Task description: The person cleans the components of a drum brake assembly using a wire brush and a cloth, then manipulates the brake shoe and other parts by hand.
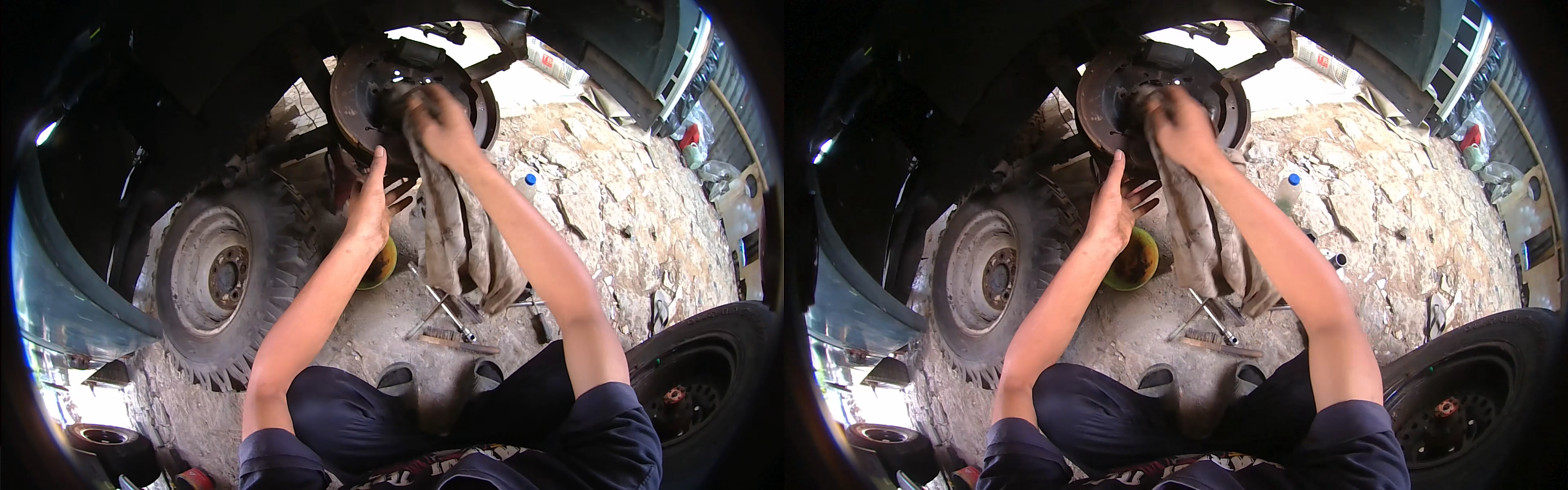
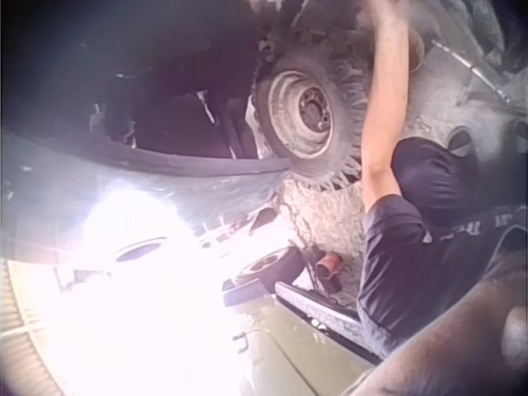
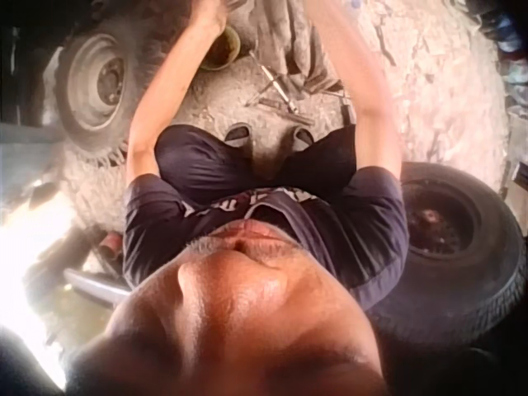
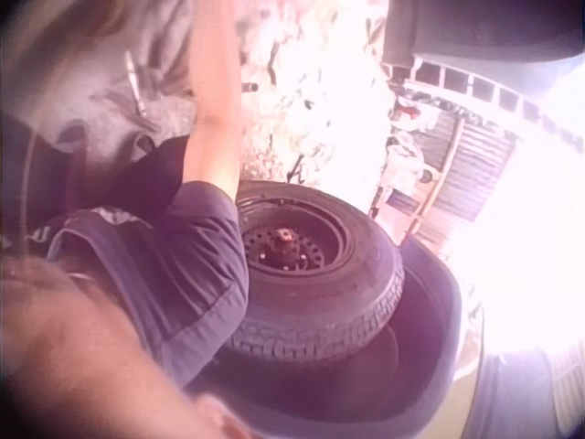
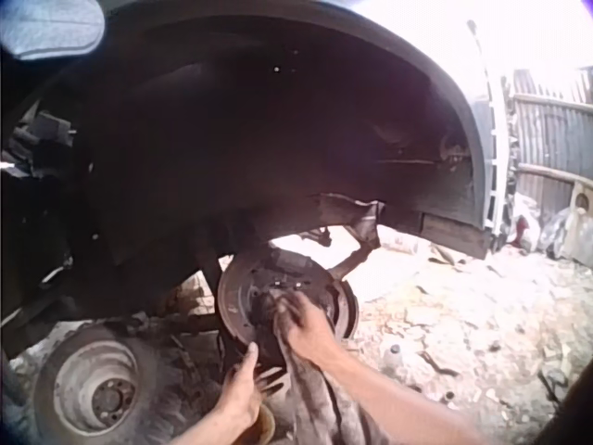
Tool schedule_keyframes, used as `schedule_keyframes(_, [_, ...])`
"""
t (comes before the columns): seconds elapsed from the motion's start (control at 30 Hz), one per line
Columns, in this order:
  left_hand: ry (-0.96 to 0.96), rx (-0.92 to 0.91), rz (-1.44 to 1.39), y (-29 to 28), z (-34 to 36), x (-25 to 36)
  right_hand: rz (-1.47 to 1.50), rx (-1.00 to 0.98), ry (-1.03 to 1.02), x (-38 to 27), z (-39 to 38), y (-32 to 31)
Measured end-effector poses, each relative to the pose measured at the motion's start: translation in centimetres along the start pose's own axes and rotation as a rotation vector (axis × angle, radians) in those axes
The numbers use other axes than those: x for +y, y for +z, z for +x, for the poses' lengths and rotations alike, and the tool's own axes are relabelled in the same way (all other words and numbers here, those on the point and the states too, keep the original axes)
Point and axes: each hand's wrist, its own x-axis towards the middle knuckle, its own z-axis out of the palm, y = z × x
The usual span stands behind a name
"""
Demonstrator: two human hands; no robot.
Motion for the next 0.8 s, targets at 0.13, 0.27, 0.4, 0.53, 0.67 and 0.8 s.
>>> schedule_keyframes(0.13, [0.009,0.037,0.079,-1.4,1.4,0.3,-0.135,-0.354,-0.125,-1.2,-0.4,0.3])
schedule_keyframes(0.27, [0.110,0.058,0.210,-2.8,3.4,0.5,-0.178,-0.455,-0.130,-0.9,-0.3,-0.8])
schedule_keyframes(0.4, [0.077,0.087,0.207,-1.3,2.4,0.7,-0.329,-0.475,0.008,-1.4,-0.2,-2.8])
schedule_keyframes(0.53, [0.055,0.106,0.226,-1.2,2.5,0.5,-0.402,-0.446,-0.004,-1.6,-0.4,-4.7])
schedule_keyframes(0.67, [0.003,-0.001,0.227,-1.4,1.7,1.4,-0.475,-0.518,0.003,-2.8,-0.1,-7.4])
schedule_keyframes(0.8, [-0.053,-0.186,0.262,-2.2,0.1,-0.7,-0.084,-0.443,0.523,-5.6,-0.4,-9.2])
